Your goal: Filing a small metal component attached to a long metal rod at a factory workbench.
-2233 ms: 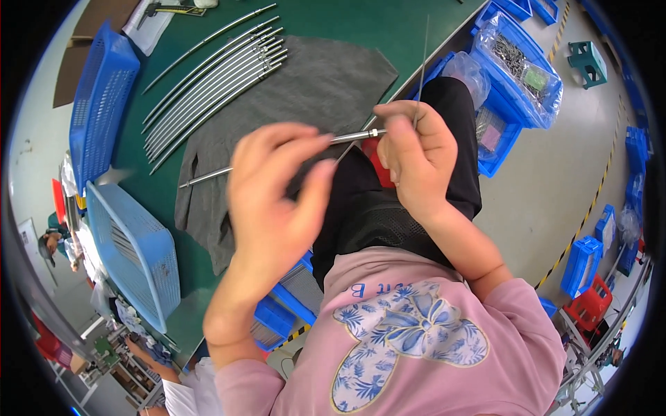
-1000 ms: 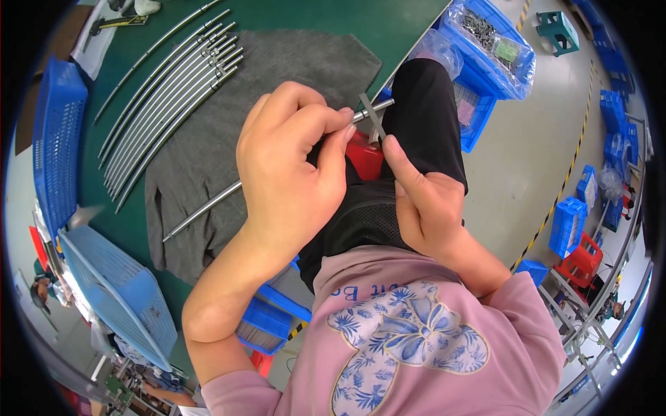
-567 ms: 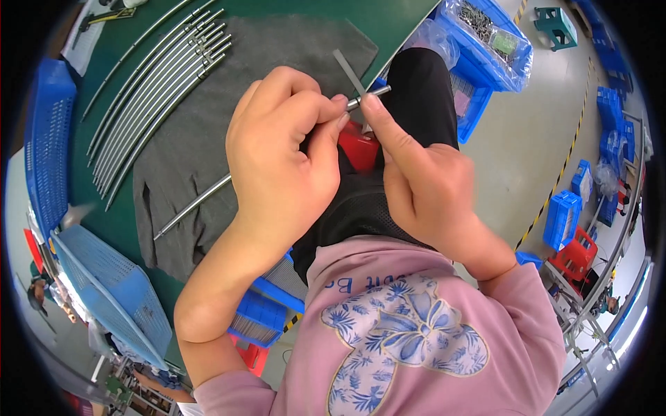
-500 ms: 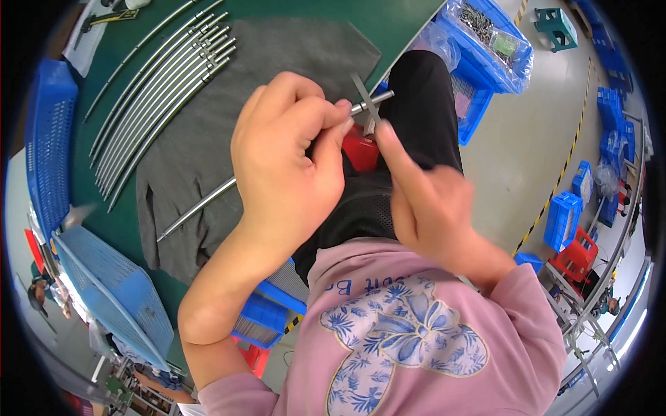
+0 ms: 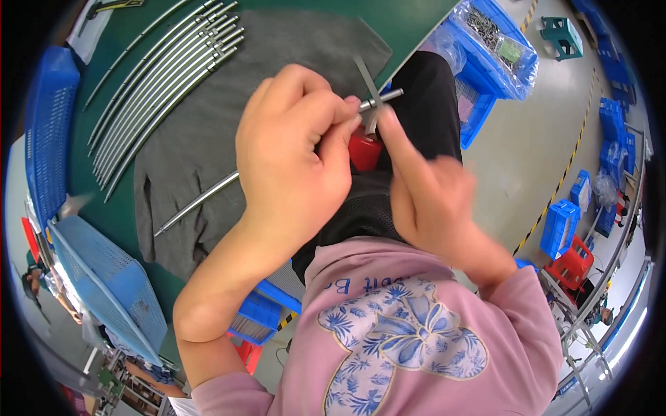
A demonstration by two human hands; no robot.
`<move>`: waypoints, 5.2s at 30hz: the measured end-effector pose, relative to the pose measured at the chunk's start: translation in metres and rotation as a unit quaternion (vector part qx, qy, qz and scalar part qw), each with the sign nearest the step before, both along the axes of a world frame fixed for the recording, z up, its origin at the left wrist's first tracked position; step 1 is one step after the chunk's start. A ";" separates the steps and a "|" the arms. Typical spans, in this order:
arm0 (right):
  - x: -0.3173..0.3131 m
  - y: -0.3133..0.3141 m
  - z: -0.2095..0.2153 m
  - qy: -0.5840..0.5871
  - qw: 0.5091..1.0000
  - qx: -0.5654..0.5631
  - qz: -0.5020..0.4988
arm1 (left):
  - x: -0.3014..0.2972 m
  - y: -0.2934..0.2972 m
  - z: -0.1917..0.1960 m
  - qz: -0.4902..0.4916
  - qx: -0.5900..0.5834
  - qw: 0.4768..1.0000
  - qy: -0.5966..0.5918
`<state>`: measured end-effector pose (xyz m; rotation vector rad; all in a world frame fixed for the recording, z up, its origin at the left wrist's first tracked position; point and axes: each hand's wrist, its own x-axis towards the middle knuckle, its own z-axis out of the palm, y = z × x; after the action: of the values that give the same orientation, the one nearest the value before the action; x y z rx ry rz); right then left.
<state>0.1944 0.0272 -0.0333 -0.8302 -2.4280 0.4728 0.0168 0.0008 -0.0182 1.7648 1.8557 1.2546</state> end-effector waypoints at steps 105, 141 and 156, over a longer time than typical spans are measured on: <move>-0.010 0.000 -0.062 0.096 0.987 0.131 0.000 | -0.001 0.001 0.002 -0.023 0.012 0.999 0.024; -0.004 0.007 -0.020 0.020 0.996 0.083 0.010 | -0.001 0.003 0.000 0.004 0.019 1.000 0.013; -0.016 0.008 -0.029 0.065 0.994 0.086 -0.006 | 0.000 0.001 0.001 0.004 0.014 1.000 0.010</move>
<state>0.1782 0.0356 -0.0626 -0.7180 -2.3044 0.2991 0.0168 0.0022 -0.0170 1.7922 1.8661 1.2762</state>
